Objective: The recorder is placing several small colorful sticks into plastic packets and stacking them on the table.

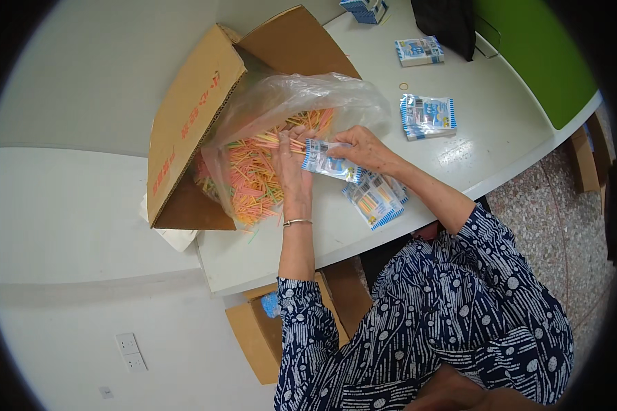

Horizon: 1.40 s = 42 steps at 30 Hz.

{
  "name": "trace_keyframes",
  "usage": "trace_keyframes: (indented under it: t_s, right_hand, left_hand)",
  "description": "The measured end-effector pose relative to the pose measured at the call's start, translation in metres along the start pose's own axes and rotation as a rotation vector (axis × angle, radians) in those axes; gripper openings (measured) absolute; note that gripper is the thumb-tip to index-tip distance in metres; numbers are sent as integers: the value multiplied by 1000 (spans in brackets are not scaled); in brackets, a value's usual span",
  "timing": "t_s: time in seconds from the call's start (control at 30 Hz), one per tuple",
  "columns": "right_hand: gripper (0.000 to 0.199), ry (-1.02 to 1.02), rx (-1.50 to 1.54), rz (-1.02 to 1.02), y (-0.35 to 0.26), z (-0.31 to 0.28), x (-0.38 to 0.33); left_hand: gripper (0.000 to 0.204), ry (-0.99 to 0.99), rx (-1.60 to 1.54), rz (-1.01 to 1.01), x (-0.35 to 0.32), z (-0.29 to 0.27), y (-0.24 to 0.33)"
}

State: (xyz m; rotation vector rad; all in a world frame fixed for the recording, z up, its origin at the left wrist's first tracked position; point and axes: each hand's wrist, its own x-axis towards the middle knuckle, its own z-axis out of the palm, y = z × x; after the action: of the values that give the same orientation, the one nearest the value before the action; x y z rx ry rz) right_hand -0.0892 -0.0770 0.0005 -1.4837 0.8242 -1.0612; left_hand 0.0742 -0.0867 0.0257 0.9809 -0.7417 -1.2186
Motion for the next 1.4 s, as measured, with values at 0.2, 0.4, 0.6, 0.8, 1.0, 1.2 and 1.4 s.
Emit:
trace_keyframes:
  t_s: [0.2,0.4,0.6,0.8,1.0,1.2,1.4]
  right_hand:
    - [25,-36,-32,27,-9,-11,-6]
    - [25,-29,-38,-99,-5,-11,-8]
    - [29,-11,-262,-69,3,-18,-2]
    - [31,-8,-249,-36,0,-20,-8]
    - [31,-149,5,39,13,-34,-10]
    - [28,-315,153,162,7,-39,-16]
    - [28,-335,226,162,6,-42,-20]
  left_hand:
    - [22,-51,-98,52,-10,-4,8]
    - [21,-53,-35,108,-21,11,-1]
    - [24,-95,89,137,-29,20,-8]
    - [27,-87,54,146,-35,23,-4]
    - [29,-76,31,86,-33,18,6]
    - [29,-173,-134,47,-39,31,18]
    - [25,-252,-62,96,-48,44,22]
